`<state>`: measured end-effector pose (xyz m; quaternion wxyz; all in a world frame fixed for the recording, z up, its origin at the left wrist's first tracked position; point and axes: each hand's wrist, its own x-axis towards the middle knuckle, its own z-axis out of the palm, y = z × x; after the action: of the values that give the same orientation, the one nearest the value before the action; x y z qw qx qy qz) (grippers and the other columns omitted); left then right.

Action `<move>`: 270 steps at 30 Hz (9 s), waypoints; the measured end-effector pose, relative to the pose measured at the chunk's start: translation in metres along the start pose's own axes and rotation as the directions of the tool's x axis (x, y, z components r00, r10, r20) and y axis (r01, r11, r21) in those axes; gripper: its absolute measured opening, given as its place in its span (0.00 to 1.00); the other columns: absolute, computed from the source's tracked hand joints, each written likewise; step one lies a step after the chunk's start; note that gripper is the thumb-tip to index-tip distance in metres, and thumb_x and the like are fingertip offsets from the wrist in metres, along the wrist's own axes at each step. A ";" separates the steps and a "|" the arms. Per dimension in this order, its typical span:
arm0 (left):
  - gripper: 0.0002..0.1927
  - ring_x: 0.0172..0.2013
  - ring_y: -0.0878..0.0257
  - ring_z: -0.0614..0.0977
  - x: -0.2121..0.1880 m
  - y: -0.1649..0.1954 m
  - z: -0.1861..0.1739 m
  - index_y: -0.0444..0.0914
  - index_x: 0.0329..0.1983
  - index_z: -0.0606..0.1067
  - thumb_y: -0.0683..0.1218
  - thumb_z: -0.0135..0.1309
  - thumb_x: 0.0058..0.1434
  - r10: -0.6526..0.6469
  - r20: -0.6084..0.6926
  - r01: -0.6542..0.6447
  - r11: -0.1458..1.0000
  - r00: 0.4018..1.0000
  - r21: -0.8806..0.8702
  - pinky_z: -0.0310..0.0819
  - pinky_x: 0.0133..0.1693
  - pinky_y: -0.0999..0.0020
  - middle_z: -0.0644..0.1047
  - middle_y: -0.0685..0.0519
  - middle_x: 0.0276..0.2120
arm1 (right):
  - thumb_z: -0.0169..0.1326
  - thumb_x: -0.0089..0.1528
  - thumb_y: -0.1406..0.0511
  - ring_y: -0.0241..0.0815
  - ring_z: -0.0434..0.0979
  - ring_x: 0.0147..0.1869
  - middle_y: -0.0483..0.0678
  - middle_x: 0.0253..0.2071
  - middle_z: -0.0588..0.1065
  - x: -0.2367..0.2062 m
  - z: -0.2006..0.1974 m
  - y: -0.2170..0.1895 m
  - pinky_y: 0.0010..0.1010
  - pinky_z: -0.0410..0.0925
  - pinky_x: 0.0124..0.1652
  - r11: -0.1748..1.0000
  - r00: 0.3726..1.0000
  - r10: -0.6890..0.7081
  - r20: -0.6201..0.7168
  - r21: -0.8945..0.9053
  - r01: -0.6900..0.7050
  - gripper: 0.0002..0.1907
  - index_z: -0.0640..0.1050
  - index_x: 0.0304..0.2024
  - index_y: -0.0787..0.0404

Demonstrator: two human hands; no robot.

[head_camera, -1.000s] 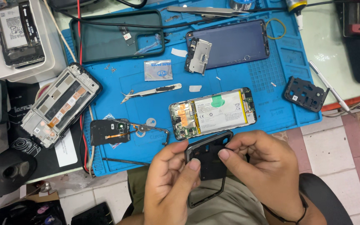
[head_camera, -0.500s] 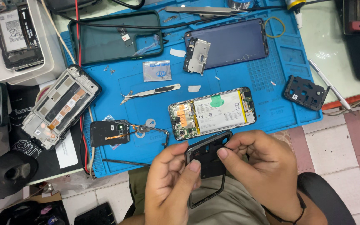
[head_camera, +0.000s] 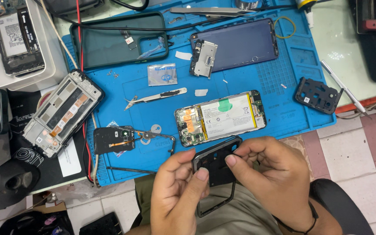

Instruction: The person works at a repair bench reassembling a smartphone. They peel protective film and adhesive pieces, fit a small component into the phone's midframe, press parts into place, and handle the frame, battery and camera module while aligning internal parts by hand.

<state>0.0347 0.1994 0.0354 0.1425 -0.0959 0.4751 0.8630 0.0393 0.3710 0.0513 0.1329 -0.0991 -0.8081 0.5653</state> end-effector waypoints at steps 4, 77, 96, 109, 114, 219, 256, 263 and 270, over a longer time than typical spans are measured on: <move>0.22 0.34 0.67 0.75 -0.001 0.000 0.000 0.30 0.62 0.67 0.30 0.50 0.64 -0.006 0.005 0.006 1.000 1.000 -0.017 0.67 0.31 0.71 0.81 0.41 0.45 | 0.67 0.55 0.72 0.26 0.76 0.33 0.42 0.30 0.79 0.000 0.000 0.001 0.17 0.69 0.32 1.000 1.000 -0.019 -0.002 -0.018 0.019 0.10 0.79 0.37 0.65; 0.28 0.32 0.70 0.80 0.016 0.019 0.008 0.31 0.66 0.59 0.31 0.54 0.64 0.003 0.010 -0.003 0.999 1.000 0.033 0.69 0.28 0.77 0.82 0.38 0.43 | 0.57 0.65 0.78 0.32 0.74 0.46 0.50 0.45 0.76 0.013 0.008 0.016 0.21 0.69 0.45 0.922 0.990 0.104 0.090 0.365 -0.130 0.16 0.73 0.55 0.73; 0.29 0.17 0.72 0.68 0.020 0.022 0.003 0.36 0.68 0.58 0.37 0.52 0.65 -0.093 -0.011 0.093 0.996 0.996 0.008 0.60 0.18 0.75 0.81 0.44 0.38 | 0.59 0.59 0.79 0.36 0.79 0.50 0.51 0.48 0.77 0.008 0.004 0.010 0.25 0.73 0.49 0.946 0.991 0.052 0.122 0.311 -0.088 0.17 0.75 0.50 0.71; 0.25 0.44 0.67 0.79 0.013 0.009 0.004 0.32 0.66 0.62 0.31 0.50 0.67 0.056 0.077 -0.056 0.998 0.995 -0.008 0.72 0.40 0.76 0.80 0.40 0.49 | 0.61 0.57 0.78 0.36 0.73 0.59 0.51 0.59 0.67 0.019 0.005 -0.006 0.26 0.69 0.55 0.974 0.987 -0.013 0.158 0.224 -0.023 0.12 0.75 0.42 0.68; 0.23 0.55 0.62 0.79 0.014 0.009 0.005 0.31 0.66 0.61 0.30 0.49 0.68 0.180 0.149 -0.190 0.980 0.972 0.054 0.74 0.56 0.71 0.78 0.39 0.55 | 0.62 0.57 0.78 0.37 0.72 0.58 0.51 0.58 0.67 0.021 0.005 -0.008 0.27 0.67 0.56 0.987 0.984 -0.066 0.164 0.154 0.041 0.11 0.76 0.39 0.66; 0.10 0.21 0.65 0.71 0.021 -0.010 -0.020 0.27 0.46 0.76 0.30 0.53 0.61 -0.029 -0.055 0.036 0.991 0.998 0.132 0.61 0.21 0.70 0.75 0.45 0.27 | 0.72 0.52 0.75 0.53 0.71 0.63 0.59 0.66 0.58 0.067 -0.165 0.062 0.35 0.72 0.59 0.783 0.959 -0.270 0.084 -0.561 0.269 0.66 0.40 0.78 0.56; 0.04 0.32 0.73 0.68 0.025 -0.001 0.029 0.31 0.41 0.79 0.38 0.60 0.66 0.177 0.152 -0.225 0.884 0.972 0.410 0.62 0.31 0.78 0.68 0.56 0.36 | 0.50 0.59 0.82 0.48 0.76 0.62 0.60 0.68 0.67 0.022 -0.010 -0.007 0.41 0.70 0.62 0.664 0.984 0.171 0.049 0.732 -0.152 0.50 0.47 0.80 0.61; 0.03 0.28 0.75 0.68 0.024 0.015 0.015 0.30 0.35 0.76 0.36 0.59 0.63 0.185 0.150 -0.235 0.847 0.971 0.478 0.62 0.27 0.79 0.70 0.55 0.40 | 0.51 0.67 0.77 0.46 0.78 0.57 0.59 0.53 0.73 0.024 -0.045 0.013 0.39 0.70 0.62 0.644 0.986 0.162 -0.028 0.760 -0.084 0.37 0.58 0.79 0.68; 0.03 0.27 0.74 0.69 0.032 0.048 0.005 0.33 0.31 0.76 0.37 0.58 0.60 0.076 0.250 -0.209 0.798 0.965 0.565 0.63 0.26 0.78 0.72 0.54 0.40 | 0.49 0.64 0.80 0.47 0.82 0.52 0.58 0.45 0.76 0.036 -0.102 0.013 0.38 0.75 0.53 0.894 0.980 0.115 0.160 0.413 -0.172 0.17 0.69 0.55 0.71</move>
<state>-0.0113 0.1844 0.0669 0.1495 0.0826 0.7060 0.6873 0.0383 0.4774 0.0757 0.0558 -0.0897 -0.6631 0.7410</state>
